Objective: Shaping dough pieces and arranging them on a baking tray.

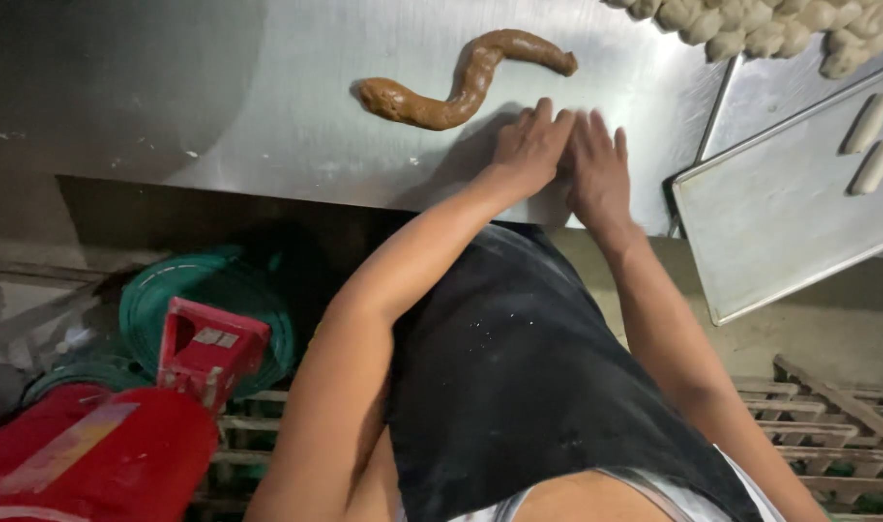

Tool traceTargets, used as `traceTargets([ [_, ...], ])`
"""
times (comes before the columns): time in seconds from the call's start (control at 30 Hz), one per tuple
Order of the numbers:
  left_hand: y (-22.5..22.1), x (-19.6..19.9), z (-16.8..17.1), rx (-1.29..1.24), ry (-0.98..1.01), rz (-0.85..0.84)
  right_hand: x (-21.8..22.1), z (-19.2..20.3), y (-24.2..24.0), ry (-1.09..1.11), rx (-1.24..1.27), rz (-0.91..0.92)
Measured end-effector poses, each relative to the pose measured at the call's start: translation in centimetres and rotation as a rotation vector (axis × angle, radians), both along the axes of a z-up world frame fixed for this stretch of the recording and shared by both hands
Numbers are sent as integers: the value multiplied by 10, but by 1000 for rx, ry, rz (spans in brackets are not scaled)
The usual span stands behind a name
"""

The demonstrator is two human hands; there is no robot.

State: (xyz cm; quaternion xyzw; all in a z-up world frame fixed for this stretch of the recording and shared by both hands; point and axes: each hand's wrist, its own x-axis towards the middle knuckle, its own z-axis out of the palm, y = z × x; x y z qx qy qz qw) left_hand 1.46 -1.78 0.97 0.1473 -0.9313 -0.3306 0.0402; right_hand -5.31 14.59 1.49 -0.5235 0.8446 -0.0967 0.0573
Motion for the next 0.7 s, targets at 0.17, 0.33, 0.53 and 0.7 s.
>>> traceTargets([
  [0.17,-52,83,35,259,-41,105,66,-24,33,39,49,-61],
  [0.33,-84,156,26,225,190,359,8,-45,-18,17,109,-94],
  [0.53,-91,197,19,318,118,587,-85,-10,-106,11,210,-484],
  [0.7,-106,193,32,344,199,555,-15,-29,-46,-65,127,-339],
])
